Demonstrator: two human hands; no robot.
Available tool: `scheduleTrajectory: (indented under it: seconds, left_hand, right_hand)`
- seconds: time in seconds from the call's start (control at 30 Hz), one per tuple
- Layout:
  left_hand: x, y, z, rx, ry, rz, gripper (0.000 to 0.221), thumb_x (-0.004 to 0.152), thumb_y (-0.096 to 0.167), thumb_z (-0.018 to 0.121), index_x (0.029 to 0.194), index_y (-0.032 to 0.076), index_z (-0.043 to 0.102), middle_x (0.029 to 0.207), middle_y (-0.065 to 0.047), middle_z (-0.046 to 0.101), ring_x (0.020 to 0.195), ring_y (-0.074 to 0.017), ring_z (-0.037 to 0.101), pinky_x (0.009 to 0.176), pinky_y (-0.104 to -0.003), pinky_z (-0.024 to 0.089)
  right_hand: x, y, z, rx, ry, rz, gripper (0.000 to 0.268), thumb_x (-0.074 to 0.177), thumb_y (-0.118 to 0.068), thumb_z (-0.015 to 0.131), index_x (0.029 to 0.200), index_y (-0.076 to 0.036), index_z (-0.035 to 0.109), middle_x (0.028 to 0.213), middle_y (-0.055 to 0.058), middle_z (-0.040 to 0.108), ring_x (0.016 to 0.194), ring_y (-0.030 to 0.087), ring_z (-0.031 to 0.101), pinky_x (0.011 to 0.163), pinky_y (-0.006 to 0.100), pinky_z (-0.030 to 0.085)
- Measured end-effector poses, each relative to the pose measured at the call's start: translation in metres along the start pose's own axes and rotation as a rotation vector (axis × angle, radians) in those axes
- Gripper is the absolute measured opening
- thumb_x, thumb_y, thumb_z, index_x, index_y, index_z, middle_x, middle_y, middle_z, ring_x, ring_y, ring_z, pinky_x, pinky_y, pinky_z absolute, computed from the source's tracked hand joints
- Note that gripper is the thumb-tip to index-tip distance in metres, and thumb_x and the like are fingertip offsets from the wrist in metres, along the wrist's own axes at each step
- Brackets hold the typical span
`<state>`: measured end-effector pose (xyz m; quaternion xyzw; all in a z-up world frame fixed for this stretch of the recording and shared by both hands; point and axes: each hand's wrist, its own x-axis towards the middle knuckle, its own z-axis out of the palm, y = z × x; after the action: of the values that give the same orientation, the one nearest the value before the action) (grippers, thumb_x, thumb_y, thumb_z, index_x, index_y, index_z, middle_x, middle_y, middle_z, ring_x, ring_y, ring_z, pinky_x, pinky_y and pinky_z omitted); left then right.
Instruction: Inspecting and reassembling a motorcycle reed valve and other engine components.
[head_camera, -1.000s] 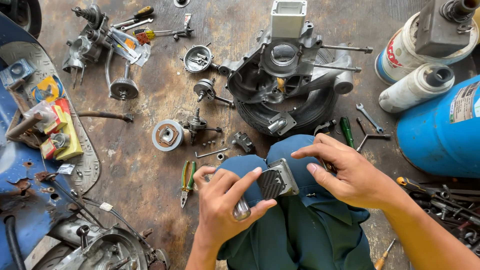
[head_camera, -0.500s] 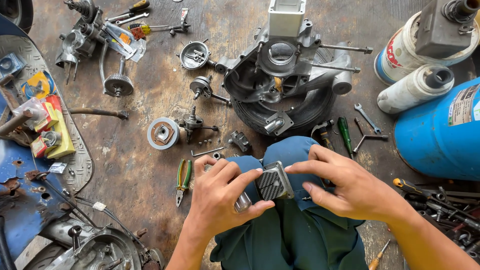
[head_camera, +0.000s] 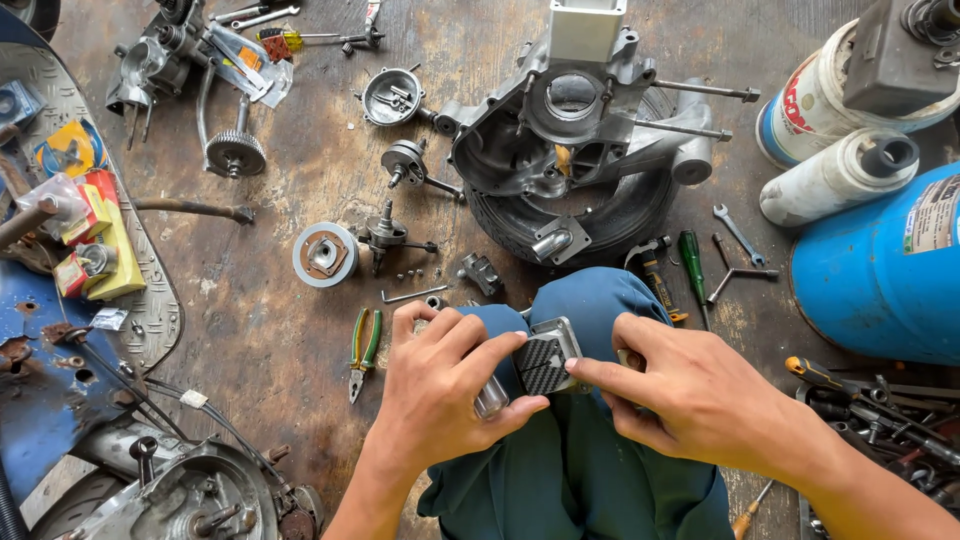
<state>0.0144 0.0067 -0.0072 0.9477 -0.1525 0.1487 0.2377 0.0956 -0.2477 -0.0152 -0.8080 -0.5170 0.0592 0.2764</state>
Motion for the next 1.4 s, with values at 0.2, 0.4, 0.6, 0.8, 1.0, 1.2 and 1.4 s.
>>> scheduleTrajectory:
  seconds: [0.2,0.4,0.6,0.8,1.0,1.2,1.4]
  left_hand:
    - [0.001,-0.001,0.0,-0.025,0.0,0.002,0.049,0.073,0.046,0.085,0.105,0.011,0.074,0.087,-0.002,0.056,0.08,-0.0217,0.052,0.092,-0.046,0.035]
    - [0.002,-0.004,0.001,-0.021,-0.024,0.002,0.049,0.073,0.047,0.084,0.105,0.011,0.073,0.086,-0.003,0.053,0.08,-0.0225,0.051,0.092,-0.046,0.034]
    - [0.002,-0.004,0.0,-0.026,-0.034,-0.001,0.052,0.071,0.046,0.085,0.107,0.011,0.072,0.088,-0.003,0.056,0.084,-0.0234,0.055,0.093,-0.048,0.035]
    - [-0.003,-0.008,-0.001,-0.042,-0.01,-0.02,0.059,0.072,0.051,0.086,0.113,0.01,0.073,0.087,-0.002,0.056,0.083,-0.0211,0.054,0.094,-0.047,0.036]
    - [-0.006,-0.008,-0.001,-0.07,0.014,-0.049,0.058,0.07,0.052,0.087,0.11,0.012,0.074,0.086,-0.001,0.056,0.082,-0.0213,0.054,0.097,-0.048,0.036]
    - [-0.008,-0.008,0.002,-0.087,0.037,-0.062,0.05,0.071,0.05,0.086,0.103,0.013,0.074,0.085,-0.001,0.053,0.083,-0.0213,0.052,0.094,-0.046,0.035]
    - [-0.008,-0.006,0.004,-0.094,0.052,-0.055,0.047,0.073,0.048,0.085,0.103,0.013,0.074,0.087,-0.002,0.054,0.085,-0.0228,0.052,0.094,-0.046,0.036]
  right_hand:
    - [-0.001,0.002,0.003,-0.063,-0.042,0.01,0.055,0.069,-0.02,0.077,0.123,-0.021,0.068,0.085,0.005,0.052,0.057,0.024,0.052,0.046,0.037,0.045]
    - [-0.003,0.005,0.005,-0.094,-0.04,-0.014,0.056,0.068,-0.02,0.078,0.123,-0.02,0.068,0.085,0.006,0.052,0.058,0.024,0.052,0.048,0.036,0.046]
    - [0.001,0.003,0.002,-0.115,-0.016,-0.06,0.054,0.069,-0.019,0.077,0.122,-0.019,0.069,0.083,0.005,0.051,0.058,0.024,0.049,0.049,0.036,0.044]
    - [0.0,0.004,0.005,-0.132,-0.026,-0.06,0.056,0.068,-0.02,0.078,0.122,-0.02,0.068,0.082,0.005,0.05,0.058,0.023,0.048,0.051,0.036,0.044]
    - [-0.001,0.005,0.006,-0.145,-0.041,-0.059,0.056,0.068,-0.022,0.078,0.124,-0.019,0.068,0.085,0.005,0.051,0.06,0.024,0.05,0.053,0.037,0.046]
    - [0.002,0.005,0.004,-0.135,-0.033,-0.067,0.053,0.068,-0.019,0.077,0.121,-0.02,0.069,0.081,0.004,0.051,0.056,0.023,0.048,0.05,0.036,0.044]
    - [0.004,0.003,0.002,-0.136,-0.052,-0.06,0.054,0.069,-0.018,0.076,0.122,-0.019,0.069,0.08,0.004,0.051,0.056,0.022,0.049,0.05,0.035,0.045]
